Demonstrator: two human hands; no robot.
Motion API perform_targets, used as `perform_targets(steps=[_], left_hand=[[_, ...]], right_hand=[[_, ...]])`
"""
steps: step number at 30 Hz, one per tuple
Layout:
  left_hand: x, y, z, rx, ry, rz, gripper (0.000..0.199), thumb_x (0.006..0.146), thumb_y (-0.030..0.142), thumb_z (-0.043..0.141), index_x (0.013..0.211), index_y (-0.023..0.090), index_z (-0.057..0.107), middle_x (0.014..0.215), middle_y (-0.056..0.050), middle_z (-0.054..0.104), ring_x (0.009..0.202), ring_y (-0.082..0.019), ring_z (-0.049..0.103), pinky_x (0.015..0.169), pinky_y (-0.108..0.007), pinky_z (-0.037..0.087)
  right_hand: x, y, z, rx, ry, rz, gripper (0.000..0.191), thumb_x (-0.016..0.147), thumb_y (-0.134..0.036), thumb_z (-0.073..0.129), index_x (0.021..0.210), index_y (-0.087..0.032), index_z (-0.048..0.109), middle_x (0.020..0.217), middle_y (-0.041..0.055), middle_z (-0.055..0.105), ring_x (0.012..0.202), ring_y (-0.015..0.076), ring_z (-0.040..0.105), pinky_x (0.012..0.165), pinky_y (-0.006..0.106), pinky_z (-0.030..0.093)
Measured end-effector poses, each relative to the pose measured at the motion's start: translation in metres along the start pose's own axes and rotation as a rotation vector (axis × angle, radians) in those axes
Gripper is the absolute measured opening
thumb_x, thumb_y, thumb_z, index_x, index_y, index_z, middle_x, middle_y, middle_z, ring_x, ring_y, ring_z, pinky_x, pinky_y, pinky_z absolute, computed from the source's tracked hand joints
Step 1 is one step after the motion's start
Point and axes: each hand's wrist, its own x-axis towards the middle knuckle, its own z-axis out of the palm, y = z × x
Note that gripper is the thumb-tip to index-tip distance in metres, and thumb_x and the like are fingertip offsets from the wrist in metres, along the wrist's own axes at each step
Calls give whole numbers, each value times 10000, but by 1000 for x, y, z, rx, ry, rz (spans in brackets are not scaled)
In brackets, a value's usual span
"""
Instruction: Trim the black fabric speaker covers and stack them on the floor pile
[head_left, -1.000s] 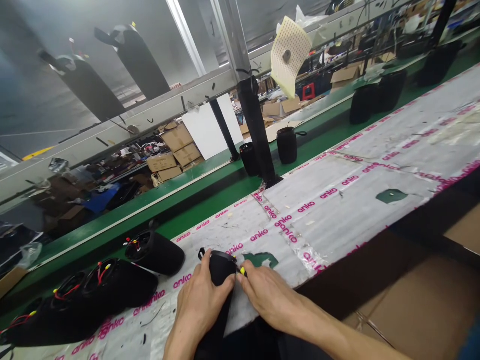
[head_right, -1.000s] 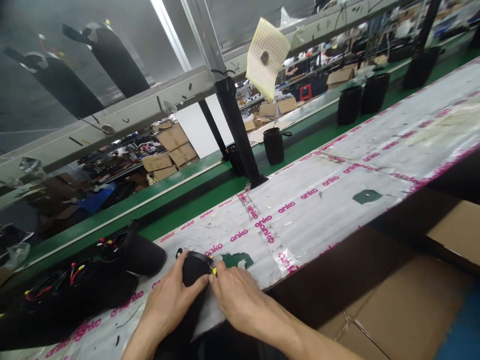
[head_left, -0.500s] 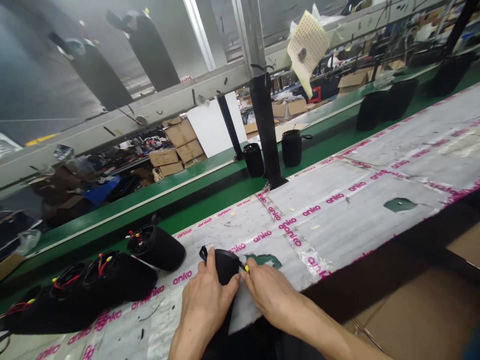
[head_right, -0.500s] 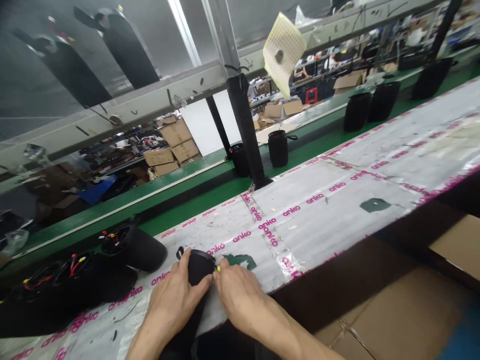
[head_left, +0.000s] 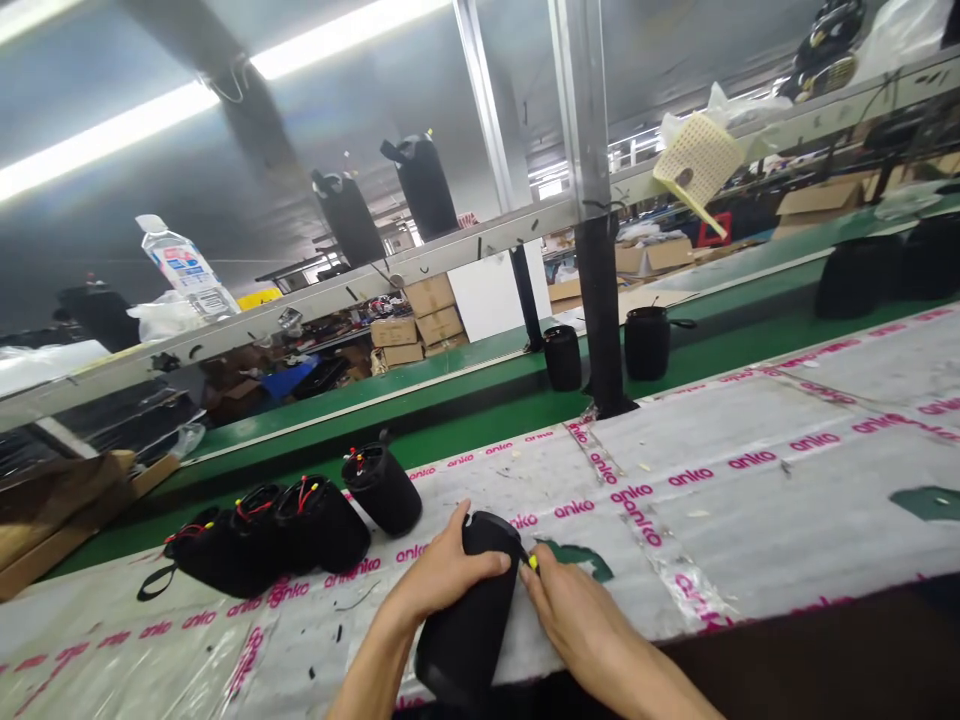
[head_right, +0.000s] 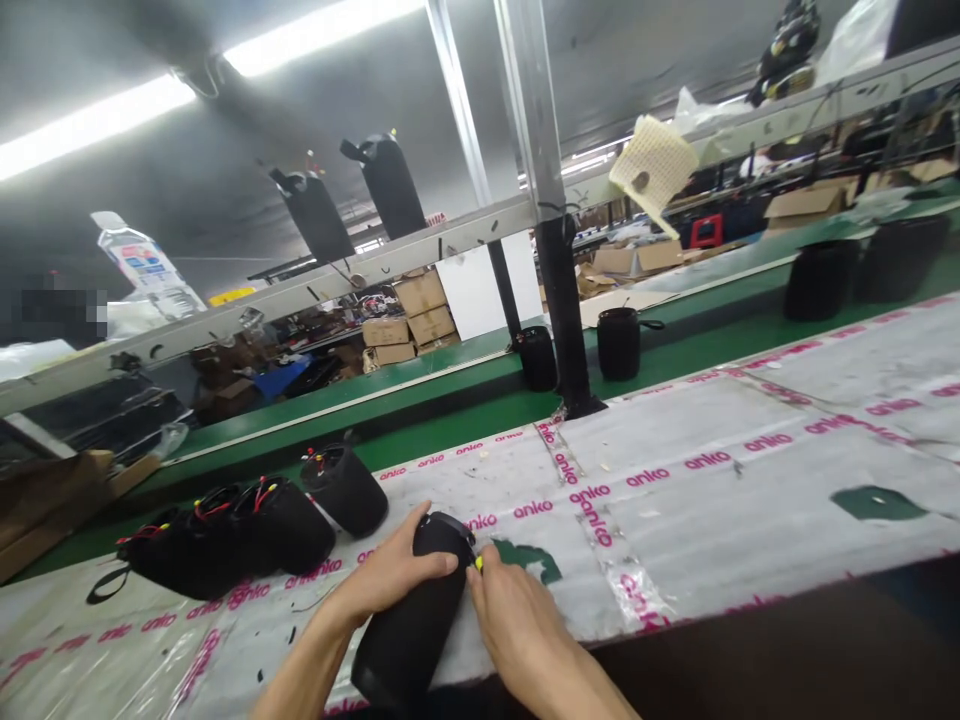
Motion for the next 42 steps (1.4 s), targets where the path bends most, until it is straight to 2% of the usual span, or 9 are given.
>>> perform_targets(steps=[3, 6, 9, 16, 20, 24, 34, 37, 42], left_hand=[[-7, -2, 4, -52, 52, -23, 952, 661, 445, 757, 1480, 154, 369, 1468, -160, 482, 1334, -313, 482, 1132, -437, 337], [-19, -5, 2, -223, 46, -4, 830, 697, 489, 719, 1408, 154, 453, 1335, -147, 609, 1212, -312, 585, 1057, -438, 421], [-31, -10, -5, -423, 53, 24, 756, 643, 487, 773, 1286, 155, 557, 1196, -124, 686, 1119, -321, 628, 1006, -437, 454], [-52, -18, -7, -648, 224, 109, 825, 585, 459, 811, 1310, 193, 520, 1183, -113, 686, 1111, -325, 632, 966, -414, 489], [-57, -16, -5, -666, 277, 146, 848, 551, 448, 833, 1299, 202, 517, 1151, -101, 697, 1091, -321, 647, 970, -410, 496], [-59, -14, -5, -668, 269, 146, 857, 543, 445, 843, 1297, 215, 508, 1176, -94, 690, 1119, -314, 636, 972, -391, 501], [-56, -18, -3, -566, 295, 158, 861, 589, 455, 822, 1333, 205, 468, 1219, -113, 658, 1115, -303, 627, 968, -384, 485], [-57, -15, 0, -499, 320, 173, 861, 595, 463, 814, 1337, 205, 460, 1200, -108, 667, 1085, -294, 637, 967, -388, 478], [-57, -8, 5, -401, 327, 204, 830, 583, 446, 814, 1301, 200, 477, 1172, -90, 675, 1065, -283, 644, 965, -377, 474]], right_hand=[[-1, -8, -6, -62, 36, -39, 214, 1037, -239, 303, 999, -168, 501, 748, 77, 703, 719, 250, 707, 539, 312, 284], [-5, -22, -15, -160, 55, -95, 191, 1034, -227, 325, 1026, -177, 510, 743, 62, 706, 682, 253, 706, 518, 323, 265], [-9, -40, -21, -257, 103, -168, 154, 1028, -218, 350, 1021, -204, 504, 731, 37, 695, 632, 239, 695, 507, 320, 262], [-10, -54, -14, -316, 230, -355, 73, 1016, -221, 390, 1040, -220, 459, 769, 10, 663, 605, 204, 673, 505, 306, 313], [-8, -52, -12, -259, 224, -412, 104, 1021, -233, 359, 1037, -221, 461, 795, 11, 663, 615, 204, 674, 495, 310, 326], [-9, -54, -14, -211, 204, -410, 125, 1022, -223, 341, 1037, -218, 465, 794, 11, 666, 636, 203, 683, 498, 312, 331], [-11, -52, -12, -333, 230, -378, 130, 1009, -190, 373, 1076, -205, 484, 749, 17, 650, 577, 204, 663, 467, 318, 308], [-15, -54, -22, -449, 214, -374, 130, 975, -168, 413, 1061, -195, 507, 705, 25, 634, 513, 216, 635, 445, 321, 295], [-21, -57, -46, -526, 80, -423, 154, 889, -100, 495, 1012, -183, 538, 706, 39, 643, 504, 229, 625, 431, 308, 301]])
